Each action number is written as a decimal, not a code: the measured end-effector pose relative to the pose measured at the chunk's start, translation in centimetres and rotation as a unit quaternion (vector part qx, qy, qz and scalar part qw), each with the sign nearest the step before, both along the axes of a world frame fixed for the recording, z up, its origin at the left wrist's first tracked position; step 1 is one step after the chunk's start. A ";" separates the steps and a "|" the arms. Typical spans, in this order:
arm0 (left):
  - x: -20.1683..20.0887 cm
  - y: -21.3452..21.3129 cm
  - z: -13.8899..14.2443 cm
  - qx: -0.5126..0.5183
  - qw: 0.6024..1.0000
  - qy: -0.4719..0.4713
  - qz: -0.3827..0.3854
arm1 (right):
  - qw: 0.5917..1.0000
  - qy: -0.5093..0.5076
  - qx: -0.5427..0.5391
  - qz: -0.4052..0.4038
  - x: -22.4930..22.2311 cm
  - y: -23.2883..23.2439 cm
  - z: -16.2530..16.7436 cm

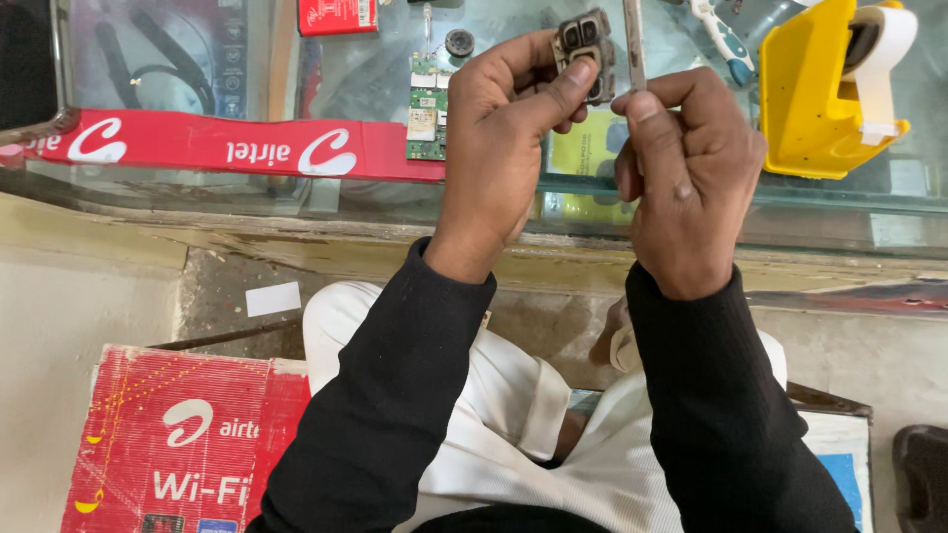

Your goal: The person uses tweezers to manipulate a small component on a green circuit board. They then handle a black plastic housing and a keypad assembly, using the tweezers to clean or adjust the contacts on the keypad.

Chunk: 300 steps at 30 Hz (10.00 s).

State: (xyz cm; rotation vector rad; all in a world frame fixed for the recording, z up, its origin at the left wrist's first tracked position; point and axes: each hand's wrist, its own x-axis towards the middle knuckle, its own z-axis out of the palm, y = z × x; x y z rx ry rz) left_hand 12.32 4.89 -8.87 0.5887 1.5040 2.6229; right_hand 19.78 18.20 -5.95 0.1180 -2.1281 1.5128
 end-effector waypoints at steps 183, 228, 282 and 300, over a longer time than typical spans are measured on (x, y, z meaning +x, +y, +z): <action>1.6 0.6 -0.6 -0.040 0.991 0.084 0.099 | 0.997 0.079 0.015 -0.014 0.4 -0.7 -0.8; 1.7 0.8 0.0 -0.041 0.991 0.056 0.112 | 0.991 0.094 0.082 -0.043 0.3 -0.9 -1.2; 1.6 0.8 0.0 -0.046 0.990 0.045 0.124 | 0.984 0.102 0.143 -0.040 0.2 -1.1 -0.3; 1.1 0.4 0.0 -0.083 0.987 0.062 0.119 | 0.951 0.098 0.267 -0.123 -0.7 -1.2 -1.7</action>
